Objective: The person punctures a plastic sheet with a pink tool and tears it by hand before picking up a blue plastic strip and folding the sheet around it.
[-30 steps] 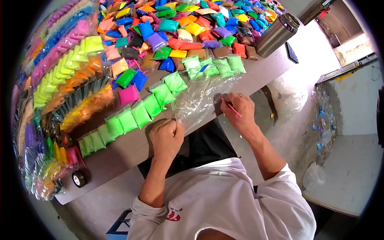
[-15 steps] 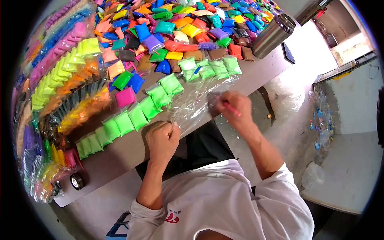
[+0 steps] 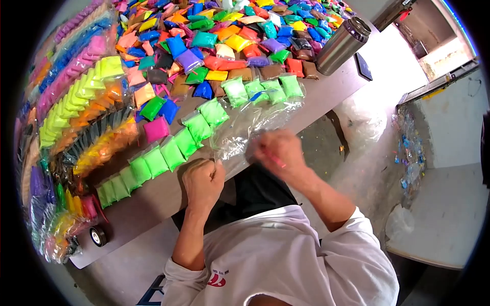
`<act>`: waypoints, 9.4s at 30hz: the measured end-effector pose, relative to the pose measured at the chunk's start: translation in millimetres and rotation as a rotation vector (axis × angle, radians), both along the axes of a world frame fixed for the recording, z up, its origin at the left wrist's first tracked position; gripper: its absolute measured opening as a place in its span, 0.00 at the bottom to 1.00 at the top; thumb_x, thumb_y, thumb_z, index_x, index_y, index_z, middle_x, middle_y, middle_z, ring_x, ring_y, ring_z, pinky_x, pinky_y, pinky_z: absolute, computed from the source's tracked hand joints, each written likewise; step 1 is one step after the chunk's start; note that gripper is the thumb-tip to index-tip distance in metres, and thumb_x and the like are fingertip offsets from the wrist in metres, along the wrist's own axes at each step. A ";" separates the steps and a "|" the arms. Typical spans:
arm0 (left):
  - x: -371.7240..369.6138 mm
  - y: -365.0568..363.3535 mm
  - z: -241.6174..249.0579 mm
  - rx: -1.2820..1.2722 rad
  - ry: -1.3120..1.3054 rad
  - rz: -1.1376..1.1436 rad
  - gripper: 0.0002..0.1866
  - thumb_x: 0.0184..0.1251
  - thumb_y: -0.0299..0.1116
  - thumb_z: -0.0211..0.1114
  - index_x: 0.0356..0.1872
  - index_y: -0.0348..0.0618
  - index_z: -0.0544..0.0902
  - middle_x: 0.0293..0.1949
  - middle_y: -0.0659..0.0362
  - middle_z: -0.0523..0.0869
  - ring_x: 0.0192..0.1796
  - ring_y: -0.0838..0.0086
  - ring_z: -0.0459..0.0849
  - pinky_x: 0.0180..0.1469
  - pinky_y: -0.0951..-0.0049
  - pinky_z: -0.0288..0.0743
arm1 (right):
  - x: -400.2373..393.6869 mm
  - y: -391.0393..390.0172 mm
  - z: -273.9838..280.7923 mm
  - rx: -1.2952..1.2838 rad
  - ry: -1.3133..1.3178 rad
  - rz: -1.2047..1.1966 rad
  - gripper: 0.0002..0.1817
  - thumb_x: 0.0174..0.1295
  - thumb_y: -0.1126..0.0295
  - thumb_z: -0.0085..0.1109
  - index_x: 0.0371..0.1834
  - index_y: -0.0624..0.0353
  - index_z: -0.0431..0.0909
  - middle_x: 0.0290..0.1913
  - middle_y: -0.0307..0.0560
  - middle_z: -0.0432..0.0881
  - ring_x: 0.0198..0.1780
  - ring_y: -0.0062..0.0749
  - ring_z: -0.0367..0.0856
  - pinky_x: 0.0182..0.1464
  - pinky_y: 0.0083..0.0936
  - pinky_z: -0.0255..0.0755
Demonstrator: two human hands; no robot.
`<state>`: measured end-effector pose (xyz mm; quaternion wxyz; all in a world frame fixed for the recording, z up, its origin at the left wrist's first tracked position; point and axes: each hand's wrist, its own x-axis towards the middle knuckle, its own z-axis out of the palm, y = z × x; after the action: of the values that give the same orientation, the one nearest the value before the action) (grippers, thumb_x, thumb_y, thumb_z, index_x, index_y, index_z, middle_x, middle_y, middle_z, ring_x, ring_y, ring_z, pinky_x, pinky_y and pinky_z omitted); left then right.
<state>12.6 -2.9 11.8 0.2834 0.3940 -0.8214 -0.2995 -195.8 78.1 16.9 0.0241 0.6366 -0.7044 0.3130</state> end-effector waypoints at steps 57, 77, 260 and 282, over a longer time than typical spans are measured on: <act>-1.1 -0.7 -1.3 -0.021 -0.005 -0.024 0.20 0.65 0.28 0.64 0.16 0.34 0.65 0.16 0.51 0.62 0.17 0.65 0.63 0.25 0.62 0.58 | -34.6 -5.3 -7.6 0.065 -0.073 0.053 0.06 0.51 0.68 0.66 0.31 0.55 0.81 0.30 0.50 0.83 0.36 0.47 0.84 0.39 0.40 0.78; -1.7 1.8 -0.2 -0.007 -0.020 0.001 0.20 0.61 0.31 0.66 0.15 0.36 0.67 0.17 0.50 0.70 0.21 0.54 0.71 0.27 0.55 0.63 | -83.6 18.1 -14.7 0.298 -0.187 -0.336 0.05 0.51 0.69 0.66 0.30 0.54 0.84 0.29 0.47 0.84 0.33 0.46 0.85 0.38 0.39 0.79; 12.8 -9.3 11.3 0.422 0.153 -0.023 0.23 0.72 0.34 0.62 0.18 0.34 0.67 0.15 0.61 0.62 0.21 0.81 0.61 0.23 0.68 0.57 | -129.9 -0.6 35.6 -0.244 -0.256 -0.423 0.08 0.65 0.68 0.63 0.39 0.63 0.82 0.29 0.53 0.81 0.31 0.44 0.81 0.34 0.32 0.72; 22.3 -7.1 8.2 0.446 0.236 -0.048 0.22 0.72 0.36 0.61 0.17 0.36 0.70 0.17 0.67 0.67 0.24 0.85 0.63 0.25 0.74 0.57 | -108.8 16.5 44.0 -0.041 -0.481 -0.138 0.22 0.69 0.59 0.59 0.56 0.65 0.78 0.44 0.56 0.84 0.47 0.39 0.83 0.51 0.36 0.73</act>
<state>35.0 -10.0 20.1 0.2764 0.3896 -0.7052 -0.5240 -304.6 94.6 60.8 -0.1102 0.4937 -0.7251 0.4673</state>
